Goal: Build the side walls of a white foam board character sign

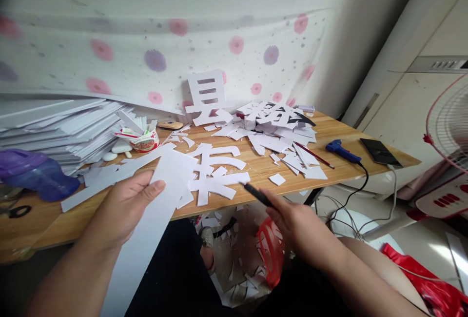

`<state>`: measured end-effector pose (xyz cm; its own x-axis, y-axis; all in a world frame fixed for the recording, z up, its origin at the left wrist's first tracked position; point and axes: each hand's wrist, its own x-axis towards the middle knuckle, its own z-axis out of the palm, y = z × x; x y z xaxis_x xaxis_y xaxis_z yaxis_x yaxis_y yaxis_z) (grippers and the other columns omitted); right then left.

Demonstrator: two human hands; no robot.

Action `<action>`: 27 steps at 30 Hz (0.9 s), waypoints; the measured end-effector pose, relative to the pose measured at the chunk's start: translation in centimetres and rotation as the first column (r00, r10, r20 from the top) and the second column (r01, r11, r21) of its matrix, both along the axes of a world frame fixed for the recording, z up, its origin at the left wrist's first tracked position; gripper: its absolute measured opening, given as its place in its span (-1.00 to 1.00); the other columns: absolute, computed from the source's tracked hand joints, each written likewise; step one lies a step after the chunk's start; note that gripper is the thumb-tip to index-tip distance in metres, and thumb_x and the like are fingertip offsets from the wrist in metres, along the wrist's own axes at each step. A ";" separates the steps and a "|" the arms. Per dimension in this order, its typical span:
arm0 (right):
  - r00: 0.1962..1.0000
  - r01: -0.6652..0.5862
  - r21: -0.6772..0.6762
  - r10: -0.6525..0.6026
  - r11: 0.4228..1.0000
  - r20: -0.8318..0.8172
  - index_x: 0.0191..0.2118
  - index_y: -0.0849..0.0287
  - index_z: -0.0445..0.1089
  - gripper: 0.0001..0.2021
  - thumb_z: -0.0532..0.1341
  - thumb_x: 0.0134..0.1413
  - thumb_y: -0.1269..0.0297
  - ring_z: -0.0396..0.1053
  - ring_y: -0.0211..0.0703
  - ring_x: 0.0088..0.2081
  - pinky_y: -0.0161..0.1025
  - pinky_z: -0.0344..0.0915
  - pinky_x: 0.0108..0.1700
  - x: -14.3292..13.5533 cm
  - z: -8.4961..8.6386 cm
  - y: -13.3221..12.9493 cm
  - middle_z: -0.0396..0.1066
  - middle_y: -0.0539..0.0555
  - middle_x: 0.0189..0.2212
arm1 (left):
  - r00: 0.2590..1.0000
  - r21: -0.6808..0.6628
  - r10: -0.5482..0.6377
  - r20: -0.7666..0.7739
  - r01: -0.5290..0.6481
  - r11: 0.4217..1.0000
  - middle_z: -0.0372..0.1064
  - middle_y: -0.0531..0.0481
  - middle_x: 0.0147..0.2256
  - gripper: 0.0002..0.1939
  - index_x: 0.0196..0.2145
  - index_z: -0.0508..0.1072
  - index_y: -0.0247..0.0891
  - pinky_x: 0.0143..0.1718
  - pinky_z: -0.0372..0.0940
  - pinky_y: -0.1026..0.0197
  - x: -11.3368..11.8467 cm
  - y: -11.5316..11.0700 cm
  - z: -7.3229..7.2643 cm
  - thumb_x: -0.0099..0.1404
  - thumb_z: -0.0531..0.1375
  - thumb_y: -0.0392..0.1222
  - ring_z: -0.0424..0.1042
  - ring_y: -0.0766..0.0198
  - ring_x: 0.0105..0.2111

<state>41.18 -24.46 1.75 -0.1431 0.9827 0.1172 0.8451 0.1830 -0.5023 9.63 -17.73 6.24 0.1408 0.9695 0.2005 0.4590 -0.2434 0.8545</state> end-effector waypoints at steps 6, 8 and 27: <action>0.674 -0.002 -0.107 -0.077 0.994 -0.734 -0.18 0.26 0.37 -0.54 0.27 -0.01 -0.07 0.22 -0.31 -0.53 -0.34 0.22 -0.49 -1.9 2.2 1.8 0.27 -0.03 -0.52 | 0.926 -0.215 -0.377 -0.006 0.367 0.905 0.17 0.11 -0.55 -0.60 -0.53 0.22 -0.23 -0.50 0.09 0.31 2.6 -1.0 -1.2 0.26 0.07 0.14 0.15 0.33 -0.52; 0.515 -0.120 -0.119 -0.041 0.986 -0.856 -0.32 0.26 0.35 -0.55 0.33 -0.11 -0.08 0.12 -0.38 -0.59 -0.38 0.09 -0.55 -3.5 2.3 2.2 0.19 -0.09 -0.58 | 0.885 -0.274 -0.463 0.037 0.455 0.847 0.27 0.06 -0.49 -0.63 -0.47 0.29 -0.24 -0.43 0.17 0.29 3.9 -1.8 -1.8 0.28 0.08 0.12 0.26 0.28 -0.45; 0.201 -0.241 -0.310 -0.265 0.920 -0.943 -0.45 0.24 0.27 -0.56 0.47 -0.29 0.07 0.12 -0.40 -0.57 -0.39 0.03 -0.52 -9.6 1.5 1.1 0.17 -0.11 -0.62 | 0.850 -0.366 -0.510 0.133 0.521 0.771 0.15 0.07 -0.51 -0.59 -0.44 0.29 -0.27 -0.52 0.00 0.30 3.0 -4.5 -1.7 0.27 0.08 0.17 0.08 0.36 -0.51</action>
<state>31.57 -23.41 3.22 -0.1547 0.9756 -0.1556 -0.3510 -0.2015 -0.9144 12.62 -22.21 4.59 0.6412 0.7523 -0.1513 0.3349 -0.0969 0.9372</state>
